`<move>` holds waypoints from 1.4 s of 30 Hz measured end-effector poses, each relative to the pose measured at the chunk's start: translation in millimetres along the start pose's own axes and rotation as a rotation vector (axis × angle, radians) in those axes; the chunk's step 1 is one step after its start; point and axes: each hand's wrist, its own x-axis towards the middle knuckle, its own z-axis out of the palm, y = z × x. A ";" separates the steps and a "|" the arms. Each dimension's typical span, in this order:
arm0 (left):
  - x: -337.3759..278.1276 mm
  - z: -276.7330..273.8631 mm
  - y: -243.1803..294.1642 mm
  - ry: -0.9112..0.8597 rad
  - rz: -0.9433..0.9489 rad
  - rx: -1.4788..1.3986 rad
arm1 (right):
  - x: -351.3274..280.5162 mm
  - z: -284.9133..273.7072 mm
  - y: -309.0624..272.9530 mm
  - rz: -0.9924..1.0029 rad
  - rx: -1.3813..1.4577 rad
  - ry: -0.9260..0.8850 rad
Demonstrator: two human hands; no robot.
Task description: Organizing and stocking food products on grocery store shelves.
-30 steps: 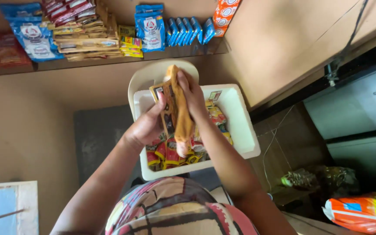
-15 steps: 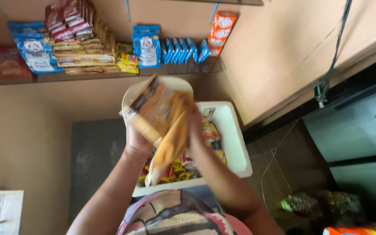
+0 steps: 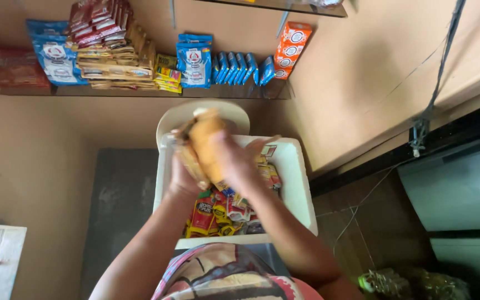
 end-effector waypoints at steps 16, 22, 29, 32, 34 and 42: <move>7.8 -19.6 -50.4 -0.090 -0.107 -0.095 | -17.3 1.2 -4.9 -0.298 -0.774 -0.035; -2.9 -3.1 -60.9 0.013 -0.216 -0.133 | -9.1 -18.5 -12.2 0.070 -0.771 0.169; 4.3 -36.2 -66.5 0.043 -0.144 -0.043 | -26.5 -28.7 27.0 -0.569 -0.773 0.082; -4.6 -6.3 -53.0 -0.046 -0.253 -0.048 | 12.7 -91.9 59.9 -0.047 -0.750 0.156; -11.8 2.5 -47.0 -0.046 -0.235 -0.101 | 17.0 -130.0 67.5 0.110 -0.903 0.095; -10.8 2.2 -32.1 -0.026 -0.296 -0.223 | 0.3 -126.3 29.9 0.204 -0.731 0.076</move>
